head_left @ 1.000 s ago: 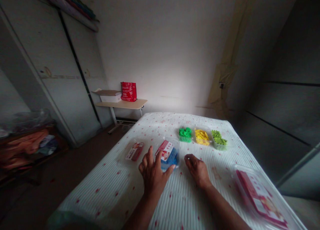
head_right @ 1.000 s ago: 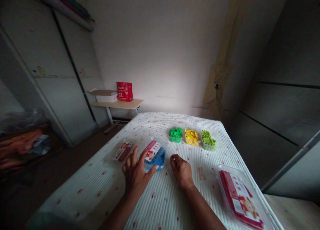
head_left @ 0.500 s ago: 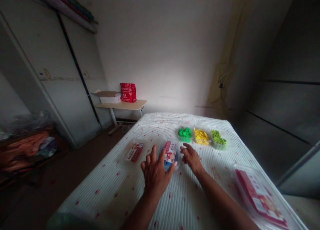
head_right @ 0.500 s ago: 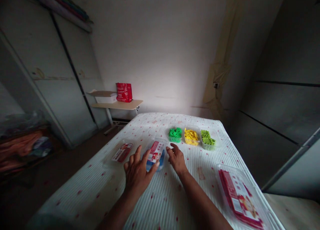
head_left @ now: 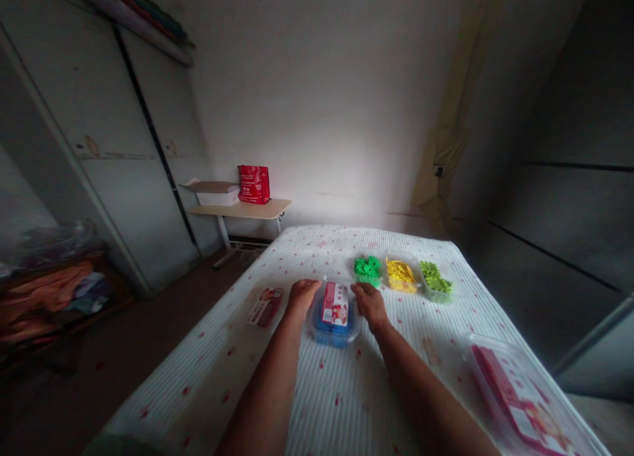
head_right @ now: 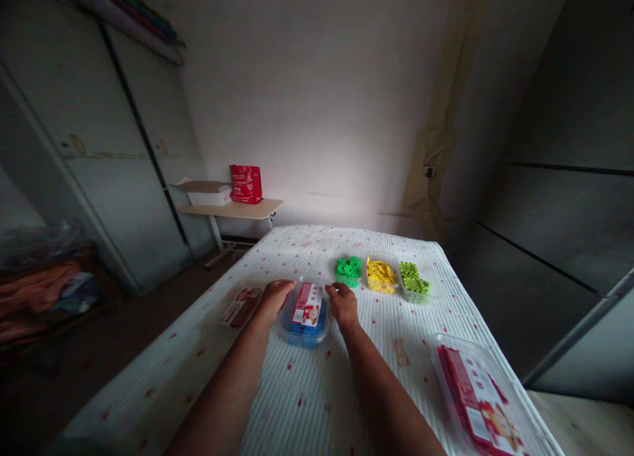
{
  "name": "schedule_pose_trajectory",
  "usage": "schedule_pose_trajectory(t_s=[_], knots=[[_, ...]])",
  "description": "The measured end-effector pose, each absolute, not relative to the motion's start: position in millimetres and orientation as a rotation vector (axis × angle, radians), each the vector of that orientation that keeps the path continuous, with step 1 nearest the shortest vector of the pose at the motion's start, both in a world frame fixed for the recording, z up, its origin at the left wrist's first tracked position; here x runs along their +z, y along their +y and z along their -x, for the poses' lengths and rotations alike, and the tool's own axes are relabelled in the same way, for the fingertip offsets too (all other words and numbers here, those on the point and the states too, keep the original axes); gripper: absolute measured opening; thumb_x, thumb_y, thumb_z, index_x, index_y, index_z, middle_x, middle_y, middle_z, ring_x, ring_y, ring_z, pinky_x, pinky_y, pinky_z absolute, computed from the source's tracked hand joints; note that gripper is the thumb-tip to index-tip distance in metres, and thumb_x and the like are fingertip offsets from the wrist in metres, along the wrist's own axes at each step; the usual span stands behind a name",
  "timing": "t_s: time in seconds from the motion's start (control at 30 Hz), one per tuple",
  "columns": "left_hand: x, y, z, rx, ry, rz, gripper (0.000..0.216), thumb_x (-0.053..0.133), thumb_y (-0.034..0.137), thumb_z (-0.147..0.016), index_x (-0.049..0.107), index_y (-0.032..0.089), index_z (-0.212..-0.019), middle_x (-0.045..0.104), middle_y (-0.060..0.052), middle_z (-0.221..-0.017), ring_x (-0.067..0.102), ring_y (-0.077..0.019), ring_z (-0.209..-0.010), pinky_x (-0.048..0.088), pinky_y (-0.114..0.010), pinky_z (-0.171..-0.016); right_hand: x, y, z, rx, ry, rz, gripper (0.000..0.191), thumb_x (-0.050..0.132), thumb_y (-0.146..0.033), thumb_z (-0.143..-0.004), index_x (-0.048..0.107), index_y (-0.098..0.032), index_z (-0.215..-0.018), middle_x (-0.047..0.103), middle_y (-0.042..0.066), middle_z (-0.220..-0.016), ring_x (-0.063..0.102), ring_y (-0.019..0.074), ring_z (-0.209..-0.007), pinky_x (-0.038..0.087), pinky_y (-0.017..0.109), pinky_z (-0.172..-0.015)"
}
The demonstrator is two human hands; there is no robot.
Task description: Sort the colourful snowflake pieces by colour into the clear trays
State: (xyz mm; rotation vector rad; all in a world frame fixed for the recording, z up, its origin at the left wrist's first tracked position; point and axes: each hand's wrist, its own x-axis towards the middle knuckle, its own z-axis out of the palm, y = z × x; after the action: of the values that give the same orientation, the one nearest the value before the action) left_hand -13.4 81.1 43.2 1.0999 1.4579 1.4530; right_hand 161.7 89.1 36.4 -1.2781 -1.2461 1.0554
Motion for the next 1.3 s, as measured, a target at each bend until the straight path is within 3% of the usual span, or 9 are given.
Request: schedule_pose_trajectory(t_s=[0.3,0.5,0.83,1.3], knots=[[32,91,12,1.509,1.431,-1.079,0.03,0.06,0.042,-0.057,0.048,0.016,-0.046,0.041,0.006,-0.043,0.04,-0.0084,-0.044,0.028,-0.022,-0.046,43,92,-156,1.22,-1.089,1.221,0.03,0.051,-0.045,-0.069,0.039,-0.022,-0.054,0.034,-0.009,-0.036,0.031,0.0063,-0.03,0.023,0.021,-0.03],[27,95,11,1.542,1.444,-1.094,0.026,0.059,0.041,-0.057,0.055,0.015,-0.051,0.051,0.003,-0.049,0.046,-0.0107,-0.051,0.032,-0.022,-0.05,41,97,-155,1.24,-1.054,1.242,0.028,0.054,-0.04,-0.067,0.039,-0.022,-0.052,0.033,-0.009,-0.033,0.029,0.0067,-0.029,0.02,0.021,-0.03],[26,93,11,1.555,1.453,-1.05,0.025,0.06,0.038,-0.056,0.051,0.016,-0.047,0.046,0.005,-0.044,0.043,-0.009,-0.046,0.029,-0.022,-0.047,40,101,-151,1.272,-1.001,1.26,0.026,0.052,-0.029,-0.068,0.038,-0.022,-0.047,0.033,-0.009,-0.032,0.027,0.0064,-0.028,0.02,0.022,-0.031],[34,87,9,1.557,1.415,-1.006,0.019,0.061,0.032,-0.054,0.058,0.013,-0.052,0.051,0.004,-0.045,0.046,-0.0096,-0.046,0.032,-0.021,-0.046,33,102,-149,1.251,-1.019,1.206,0.022,0.053,-0.034,-0.063,0.039,-0.021,-0.051,0.03,-0.011,-0.035,0.025,0.0049,-0.031,0.017,0.02,-0.032]])
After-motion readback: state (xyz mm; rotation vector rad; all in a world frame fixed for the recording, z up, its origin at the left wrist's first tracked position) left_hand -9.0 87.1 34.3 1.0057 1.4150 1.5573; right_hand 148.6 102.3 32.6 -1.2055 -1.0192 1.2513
